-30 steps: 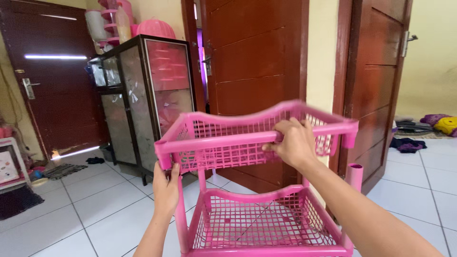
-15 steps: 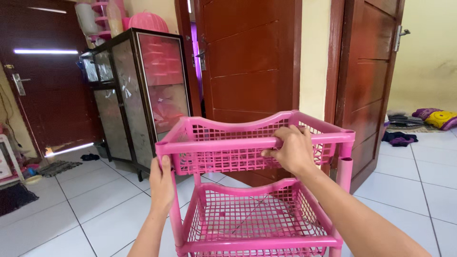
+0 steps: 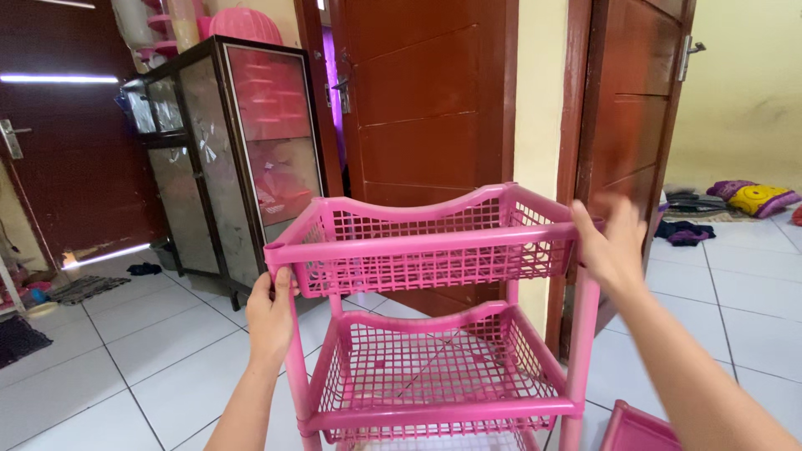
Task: The person assembles a pink plastic storage rack by inserting vertical poles into grid baskets and stacking them to form a multi-tier unit. The person then places a solid pink tray on top of the assembled rack.
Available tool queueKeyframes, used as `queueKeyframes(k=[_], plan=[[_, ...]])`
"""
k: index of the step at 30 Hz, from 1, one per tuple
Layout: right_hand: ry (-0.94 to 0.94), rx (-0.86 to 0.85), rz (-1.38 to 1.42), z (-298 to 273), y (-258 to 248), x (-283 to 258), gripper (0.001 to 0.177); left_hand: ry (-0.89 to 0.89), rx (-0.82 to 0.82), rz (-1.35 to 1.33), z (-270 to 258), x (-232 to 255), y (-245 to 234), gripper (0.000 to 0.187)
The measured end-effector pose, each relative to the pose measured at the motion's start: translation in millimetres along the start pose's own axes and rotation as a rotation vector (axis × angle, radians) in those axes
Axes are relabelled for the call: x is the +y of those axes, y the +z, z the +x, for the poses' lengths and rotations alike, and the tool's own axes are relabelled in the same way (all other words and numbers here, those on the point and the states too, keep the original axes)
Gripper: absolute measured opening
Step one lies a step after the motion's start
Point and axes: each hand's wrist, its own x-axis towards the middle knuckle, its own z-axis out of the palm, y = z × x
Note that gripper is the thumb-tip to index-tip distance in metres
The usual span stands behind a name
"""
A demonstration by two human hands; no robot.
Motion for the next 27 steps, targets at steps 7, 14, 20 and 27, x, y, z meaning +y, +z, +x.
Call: queueKeyframes(k=[7,14,20,27], plan=[[0.408,-0.375,0.621,-25.2,-4.1,63.1,0.054,0.018,0.054,-0.049,-6.2,7.7,2.6,0.042],[0.281,-0.256,0.693,-39.2,3.6,67.3,0.053,0.058,0.084,-0.023,-5.9,2.4,2.1,0.044],[0.409,-0.226,0.735,-43.1,6.5,74.9,0.049,0.044,0.088,-0.070,-3.5,-2.9,3.1,0.046],[0.462,-0.184,0.779,-54.4,17.5,87.0,0.042,0.047,0.079,-0.132,-1.6,-7.4,3.5,0.044]])
